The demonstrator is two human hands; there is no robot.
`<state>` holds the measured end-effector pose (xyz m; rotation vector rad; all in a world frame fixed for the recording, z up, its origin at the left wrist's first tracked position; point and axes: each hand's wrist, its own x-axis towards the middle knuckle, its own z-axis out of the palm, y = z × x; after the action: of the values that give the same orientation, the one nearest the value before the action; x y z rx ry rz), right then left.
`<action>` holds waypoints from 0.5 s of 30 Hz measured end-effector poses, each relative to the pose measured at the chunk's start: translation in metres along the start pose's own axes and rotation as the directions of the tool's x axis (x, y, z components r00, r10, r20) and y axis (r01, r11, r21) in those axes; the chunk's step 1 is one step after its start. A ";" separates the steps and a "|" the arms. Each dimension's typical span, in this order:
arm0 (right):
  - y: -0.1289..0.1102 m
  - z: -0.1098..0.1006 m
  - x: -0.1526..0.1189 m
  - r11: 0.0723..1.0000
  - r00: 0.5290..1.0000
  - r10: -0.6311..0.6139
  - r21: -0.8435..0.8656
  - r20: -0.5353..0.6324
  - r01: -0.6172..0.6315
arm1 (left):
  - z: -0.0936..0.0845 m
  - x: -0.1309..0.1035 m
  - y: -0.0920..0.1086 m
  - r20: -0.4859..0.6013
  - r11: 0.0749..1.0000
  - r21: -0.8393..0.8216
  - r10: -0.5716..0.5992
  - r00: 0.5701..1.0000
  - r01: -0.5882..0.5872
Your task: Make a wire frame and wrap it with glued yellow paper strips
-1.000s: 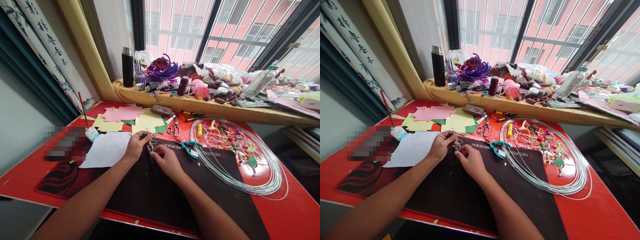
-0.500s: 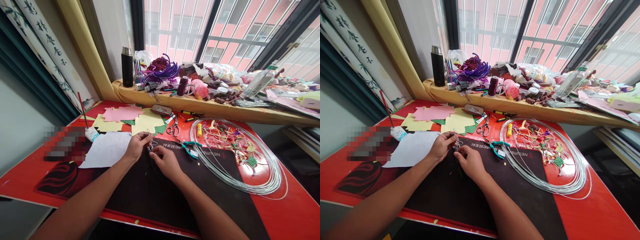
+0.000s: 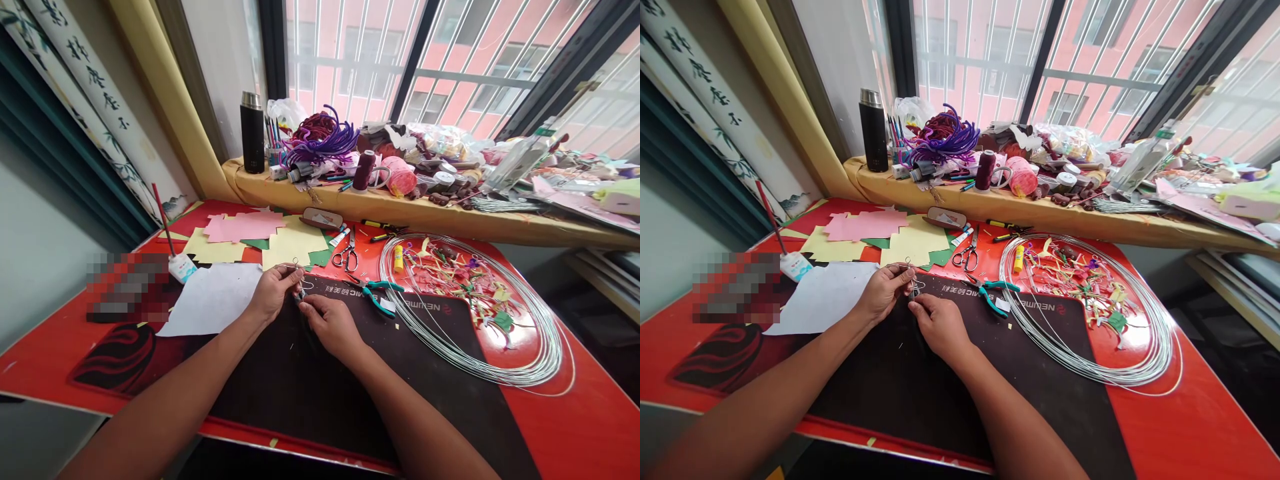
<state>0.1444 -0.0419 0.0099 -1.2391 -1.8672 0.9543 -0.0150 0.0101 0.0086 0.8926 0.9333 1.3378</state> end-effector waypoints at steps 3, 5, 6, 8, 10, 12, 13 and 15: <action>0.000 0.001 0.000 1.000 1.000 -0.010 -0.008 -0.005 0.010 | 0.000 0.000 0.000 0.011 1.000 0.006 0.008 1.000 -0.009; 0.001 0.001 0.000 1.000 1.000 -0.017 -0.013 -0.009 0.017 | 0.001 0.000 -0.001 0.009 1.000 0.003 0.005 1.000 -0.005; 0.001 0.002 0.000 1.000 1.000 -0.016 -0.013 -0.011 0.016 | 0.001 -0.001 -0.001 0.006 1.000 -0.002 0.000 1.000 0.000; 0.001 0.003 0.000 1.000 1.000 -0.007 -0.015 -0.017 0.007 | 0.002 -0.001 -0.002 0.009 1.000 -0.008 -0.020 1.000 0.020; 0.001 0.003 0.000 1.000 1.000 0.002 -0.023 -0.020 -0.002 | 0.001 -0.001 -0.004 0.025 0.999 -0.005 -0.036 0.999 0.036; 0.001 0.003 0.000 1.000 1.000 -0.002 -0.031 -0.013 0.002 | 0.001 -0.001 -0.005 0.041 0.999 0.002 -0.039 0.998 0.039; 0.001 0.003 0.000 0.999 1.000 -0.008 -0.032 -0.008 0.008 | 0.000 -0.001 -0.005 0.042 0.999 0.005 -0.035 0.998 0.035; 0.000 0.003 -0.001 0.999 1.000 -0.015 -0.031 -0.001 0.015 | 0.000 -0.001 -0.004 0.029 1.000 0.009 -0.028 0.999 0.027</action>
<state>0.1425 -0.0429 0.0082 -1.2422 -1.8941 0.9199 -0.0133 0.0087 0.0046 0.9010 0.9261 1.2947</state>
